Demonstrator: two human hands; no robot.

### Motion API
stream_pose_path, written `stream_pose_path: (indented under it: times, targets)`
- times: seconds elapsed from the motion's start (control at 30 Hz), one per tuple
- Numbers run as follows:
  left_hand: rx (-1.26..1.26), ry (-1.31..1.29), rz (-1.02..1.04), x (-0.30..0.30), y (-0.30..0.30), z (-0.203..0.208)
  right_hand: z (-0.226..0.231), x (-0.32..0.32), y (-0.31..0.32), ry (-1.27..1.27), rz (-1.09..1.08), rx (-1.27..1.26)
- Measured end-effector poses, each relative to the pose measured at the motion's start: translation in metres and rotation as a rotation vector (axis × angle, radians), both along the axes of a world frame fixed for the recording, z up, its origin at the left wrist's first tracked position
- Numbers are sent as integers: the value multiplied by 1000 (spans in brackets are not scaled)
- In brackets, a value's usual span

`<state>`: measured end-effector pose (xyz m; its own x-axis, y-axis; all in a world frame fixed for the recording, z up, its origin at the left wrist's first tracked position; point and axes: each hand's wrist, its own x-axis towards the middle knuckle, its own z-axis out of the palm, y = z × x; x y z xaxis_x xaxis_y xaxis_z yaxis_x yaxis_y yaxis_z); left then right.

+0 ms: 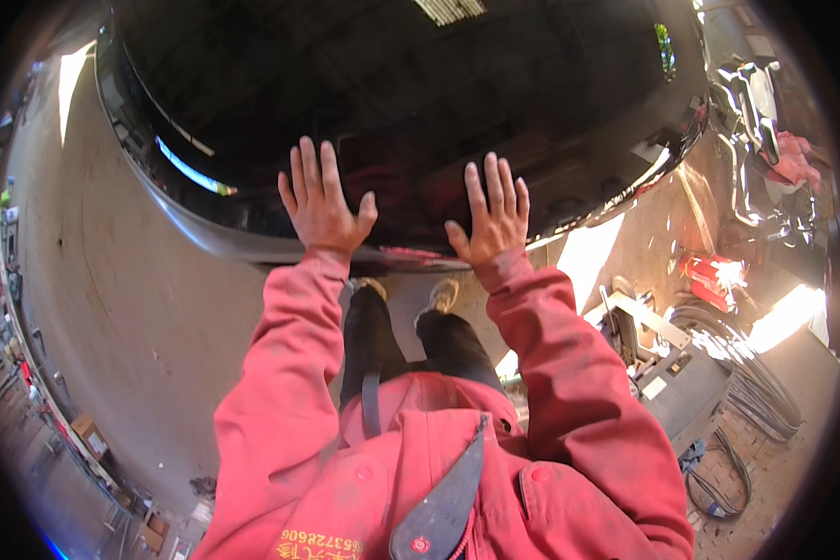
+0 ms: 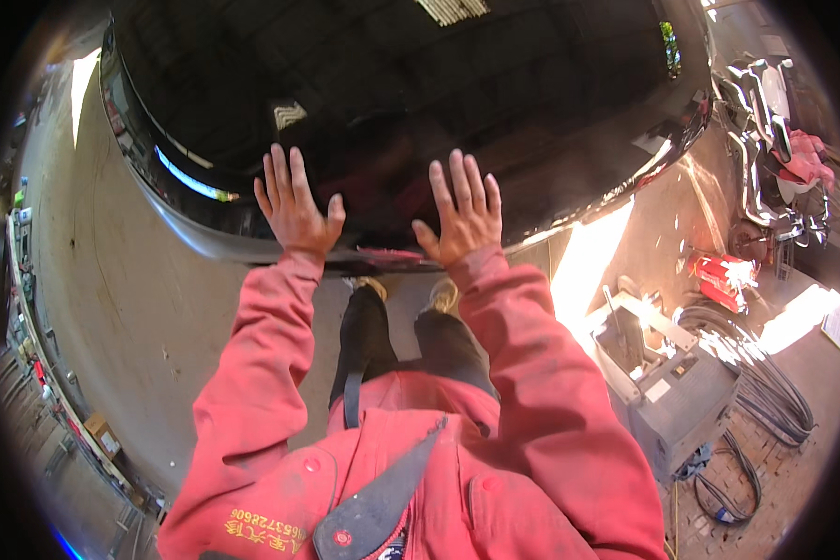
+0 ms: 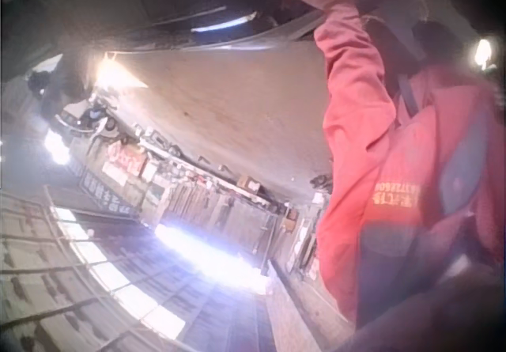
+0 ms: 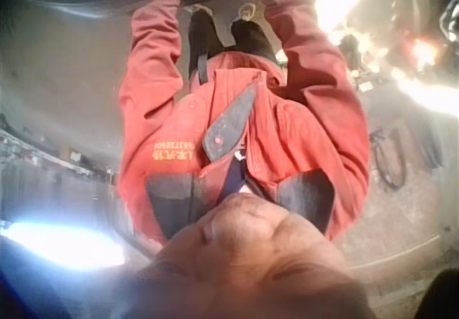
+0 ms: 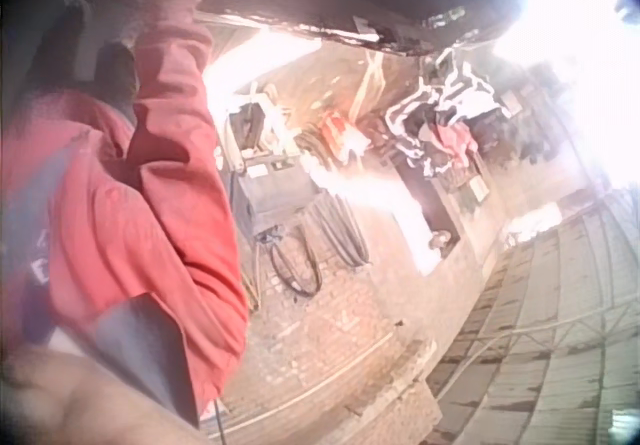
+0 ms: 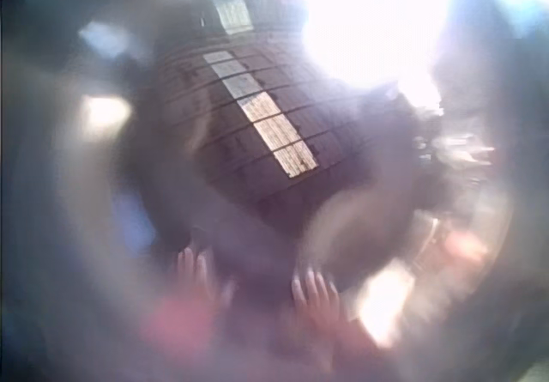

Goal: The person closes the car hood and walks around the vehicle, touching and inspecting the front bumper, side panels, and rear trunk area. The person opens the trunk and briefly touches the interior lining before closing it.

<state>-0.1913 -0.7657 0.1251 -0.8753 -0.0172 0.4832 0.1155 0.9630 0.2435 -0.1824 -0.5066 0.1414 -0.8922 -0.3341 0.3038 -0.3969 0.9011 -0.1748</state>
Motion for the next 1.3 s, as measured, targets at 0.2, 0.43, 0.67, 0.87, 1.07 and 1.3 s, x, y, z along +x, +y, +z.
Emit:
stream_pose_path:
  times: [0.2, 0.43, 0.67, 0.87, 1.07, 1.3]
  targets:
    - [-8, -64, 0, 2, -1, -8, -3, 6, 2, -23, -3, -28]
    - [44, -225, -44, 8, -2, 30, 34, 5, -6, -104, 21, -20]
    - [148, -195, -54, 49, -86, 36, 40, 80, 12, -215, -138, -76]
    - [216, -165, 227, 44, -212, 32, -23, 238, 85, -457, -510, 122]
    - [238, -355, 378, 9, -260, 30, -59, 303, 122, -664, -753, 69]
    - [275, -454, 334, 8, -273, 39, -65, 228, 73, -581, -557, -234]
